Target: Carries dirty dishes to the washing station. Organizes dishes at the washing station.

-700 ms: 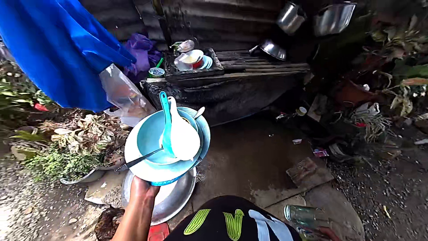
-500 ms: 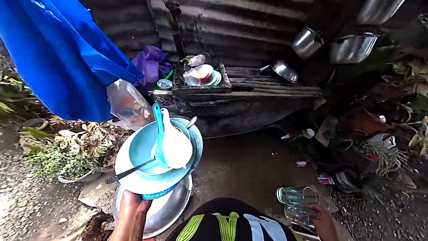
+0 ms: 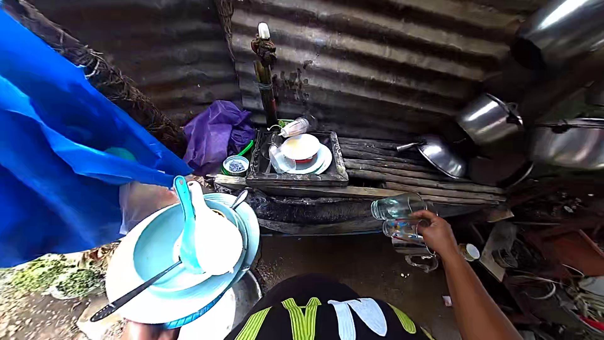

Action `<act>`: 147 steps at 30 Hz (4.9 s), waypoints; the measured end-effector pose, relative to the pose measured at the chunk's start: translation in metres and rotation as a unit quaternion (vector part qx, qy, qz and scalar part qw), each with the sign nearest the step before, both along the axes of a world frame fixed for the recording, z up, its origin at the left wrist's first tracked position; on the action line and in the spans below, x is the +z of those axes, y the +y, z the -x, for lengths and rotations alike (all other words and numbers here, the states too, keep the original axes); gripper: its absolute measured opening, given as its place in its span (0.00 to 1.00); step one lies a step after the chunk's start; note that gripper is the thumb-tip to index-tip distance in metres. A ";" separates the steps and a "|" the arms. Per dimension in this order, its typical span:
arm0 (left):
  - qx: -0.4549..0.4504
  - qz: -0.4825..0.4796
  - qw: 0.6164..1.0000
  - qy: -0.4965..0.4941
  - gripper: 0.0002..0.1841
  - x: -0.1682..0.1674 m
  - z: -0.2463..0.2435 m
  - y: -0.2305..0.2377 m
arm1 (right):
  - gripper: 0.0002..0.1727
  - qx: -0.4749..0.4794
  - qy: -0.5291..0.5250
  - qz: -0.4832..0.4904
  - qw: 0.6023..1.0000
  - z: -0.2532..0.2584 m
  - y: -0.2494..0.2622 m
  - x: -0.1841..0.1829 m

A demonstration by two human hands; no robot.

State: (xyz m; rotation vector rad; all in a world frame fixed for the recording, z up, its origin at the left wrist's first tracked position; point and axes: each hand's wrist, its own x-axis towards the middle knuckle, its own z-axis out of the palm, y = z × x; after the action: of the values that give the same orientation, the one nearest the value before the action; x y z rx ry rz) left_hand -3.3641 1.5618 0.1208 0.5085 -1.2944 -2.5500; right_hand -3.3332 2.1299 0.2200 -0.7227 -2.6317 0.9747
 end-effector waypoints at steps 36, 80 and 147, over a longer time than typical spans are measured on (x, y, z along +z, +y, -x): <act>0.216 -0.061 0.974 -0.031 0.24 -0.002 0.165 0.145 | 0.30 0.470 -0.141 -0.290 0.822 0.576 0.028 0.001; 0.208 -0.090 0.963 -0.144 0.21 -0.003 0.197 0.134 | 0.05 0.772 -0.038 -0.374 0.512 0.452 -0.213 -0.021; 0.193 -0.033 0.968 -0.159 0.19 0.000 0.184 0.126 | 0.22 0.446 -0.167 -0.310 0.823 0.535 -0.229 -0.025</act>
State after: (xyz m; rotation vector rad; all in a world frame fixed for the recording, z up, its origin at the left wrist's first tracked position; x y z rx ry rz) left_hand -3.5478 1.6882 0.1212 1.1038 -1.0732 -2.2500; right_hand -3.8687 1.9007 0.1946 0.6162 -3.3320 0.0289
